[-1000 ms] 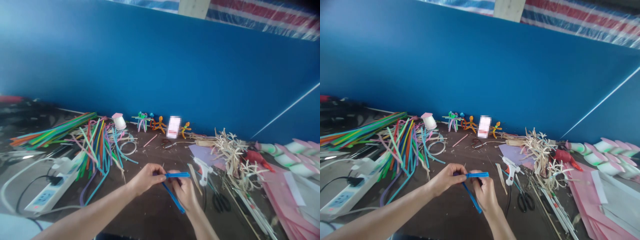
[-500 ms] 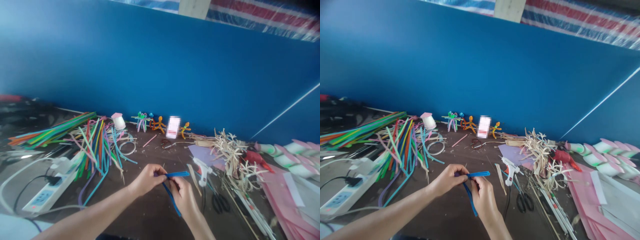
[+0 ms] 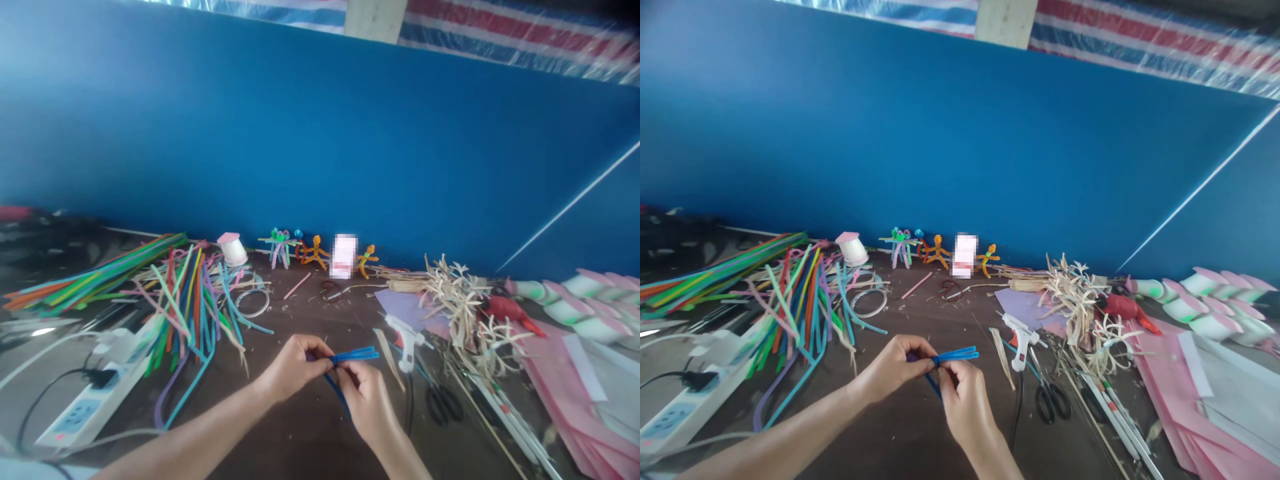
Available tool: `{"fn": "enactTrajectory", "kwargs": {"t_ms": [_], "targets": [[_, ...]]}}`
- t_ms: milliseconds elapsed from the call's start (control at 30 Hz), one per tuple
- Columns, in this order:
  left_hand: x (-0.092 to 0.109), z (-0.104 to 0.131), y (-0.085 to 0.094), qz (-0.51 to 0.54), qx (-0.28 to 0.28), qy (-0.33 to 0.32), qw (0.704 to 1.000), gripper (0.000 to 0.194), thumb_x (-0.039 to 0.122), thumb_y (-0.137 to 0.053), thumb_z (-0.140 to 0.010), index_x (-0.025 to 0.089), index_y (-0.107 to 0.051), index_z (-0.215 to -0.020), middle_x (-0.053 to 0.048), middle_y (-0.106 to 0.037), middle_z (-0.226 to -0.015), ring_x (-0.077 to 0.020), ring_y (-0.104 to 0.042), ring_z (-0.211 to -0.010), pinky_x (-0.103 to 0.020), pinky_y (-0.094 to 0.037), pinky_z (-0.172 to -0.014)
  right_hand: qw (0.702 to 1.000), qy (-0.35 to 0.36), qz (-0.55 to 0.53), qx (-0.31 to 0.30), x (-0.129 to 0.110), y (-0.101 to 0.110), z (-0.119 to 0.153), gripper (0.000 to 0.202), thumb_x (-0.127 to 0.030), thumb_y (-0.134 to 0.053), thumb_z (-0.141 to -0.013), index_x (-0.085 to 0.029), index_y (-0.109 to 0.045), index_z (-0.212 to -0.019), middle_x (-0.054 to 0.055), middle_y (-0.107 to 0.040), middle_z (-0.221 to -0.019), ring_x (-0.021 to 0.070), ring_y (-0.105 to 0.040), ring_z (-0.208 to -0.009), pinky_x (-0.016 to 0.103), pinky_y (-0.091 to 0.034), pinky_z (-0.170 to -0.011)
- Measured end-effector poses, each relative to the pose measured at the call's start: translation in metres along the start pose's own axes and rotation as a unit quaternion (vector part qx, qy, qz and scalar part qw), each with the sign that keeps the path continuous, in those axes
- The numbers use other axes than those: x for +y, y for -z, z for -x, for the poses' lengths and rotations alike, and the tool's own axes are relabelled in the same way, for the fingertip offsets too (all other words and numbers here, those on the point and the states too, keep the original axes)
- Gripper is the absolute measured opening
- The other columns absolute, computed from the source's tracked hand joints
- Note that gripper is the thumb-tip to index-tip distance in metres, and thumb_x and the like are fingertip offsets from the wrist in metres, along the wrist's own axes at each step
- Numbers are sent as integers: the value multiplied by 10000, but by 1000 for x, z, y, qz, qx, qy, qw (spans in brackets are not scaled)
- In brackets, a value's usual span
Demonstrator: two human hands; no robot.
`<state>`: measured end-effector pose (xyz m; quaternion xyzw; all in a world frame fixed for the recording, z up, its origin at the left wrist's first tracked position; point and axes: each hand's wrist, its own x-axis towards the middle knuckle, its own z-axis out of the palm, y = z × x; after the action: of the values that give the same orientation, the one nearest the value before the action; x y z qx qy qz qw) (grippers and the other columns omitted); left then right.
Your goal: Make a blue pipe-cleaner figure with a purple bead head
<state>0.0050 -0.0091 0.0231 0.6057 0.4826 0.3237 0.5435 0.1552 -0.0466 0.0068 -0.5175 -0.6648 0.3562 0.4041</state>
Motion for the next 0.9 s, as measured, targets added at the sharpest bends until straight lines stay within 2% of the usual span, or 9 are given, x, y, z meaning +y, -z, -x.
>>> {"fn": "enactTrajectory", "kwargs": {"t_ms": [133, 300, 500, 600, 700, 800, 900], "targets": [[-2, 0, -1, 25, -3, 41, 999, 193, 222, -613, -605, 102, -662, -748, 16, -566, -558, -88, -457, -517, -196, -355, -509, 996, -55, -71, 3, 1, 0, -3, 192, -251, -497, -769, -143, -653, -794, 45, -651, -675, 191, -603, -658, 239, -453, -579], [-9, 0, -1, 122, -35, 88, 988, 223, 236, -637, -574, 95, -649, -747, 11, -582, -563, -85, -473, -501, -197, -364, -495, 992, -100, -76, 2, -2, 0, -4, 201, -252, -507, -746, -124, -642, -672, 9, -588, -521, 148, -542, -513, 212, -406, -482], [-12, -3, -3, 118, -25, 71, 990, 145, 214, -642, -559, 102, -647, -651, 31, -539, -494, -77, -437, -472, -193, -329, -470, 991, -97, -94, -11, 2, -5, -5, 215, -239, -499, -750, -119, -626, -625, 13, -583, -538, 146, -534, -535, 209, -386, -486], [-14, -4, -3, 132, -17, 71, 989, 162, 231, -645, -570, 103, -650, -669, 24, -558, -529, -75, -438, -478, -197, -329, -481, 990, -96, -105, -4, 5, -5, -5, 192, -257, -506, -755, -124, -622, -679, 27, -599, -589, 167, -555, -589, 223, -411, -517], [-16, -3, -3, 159, -16, 88, 983, 225, 261, -656, -575, 108, -652, -740, 17, -573, -578, -75, -451, -489, -199, -345, -490, 988, -95, -120, 8, 10, -4, -6, 185, -284, -516, -761, -126, -612, -757, 39, -611, -643, 174, -561, -621, 240, -428, -548], [-17, -2, 0, 189, -36, 125, 973, 304, 305, -662, -581, 120, -650, -823, 2, -590, -634, -80, -471, -512, -196, -351, -488, 985, -104, -136, 13, 16, -5, -7, 202, -315, -524, -759, -127, -586, -721, 27, -587, -597, 161, -548, -573, 240, -423, -531], [-17, -2, 1, 206, -51, 155, 965, 313, 337, -670, -578, 120, -655, -803, 2, -583, -630, -77, -468, -520, -194, -355, -501, 978, -115, -171, 12, 21, -5, -8, 222, -353, -546, -738, -132, -560, -728, 15, -569, -577, 145, -527, -515, 235, -411, -486]]}}
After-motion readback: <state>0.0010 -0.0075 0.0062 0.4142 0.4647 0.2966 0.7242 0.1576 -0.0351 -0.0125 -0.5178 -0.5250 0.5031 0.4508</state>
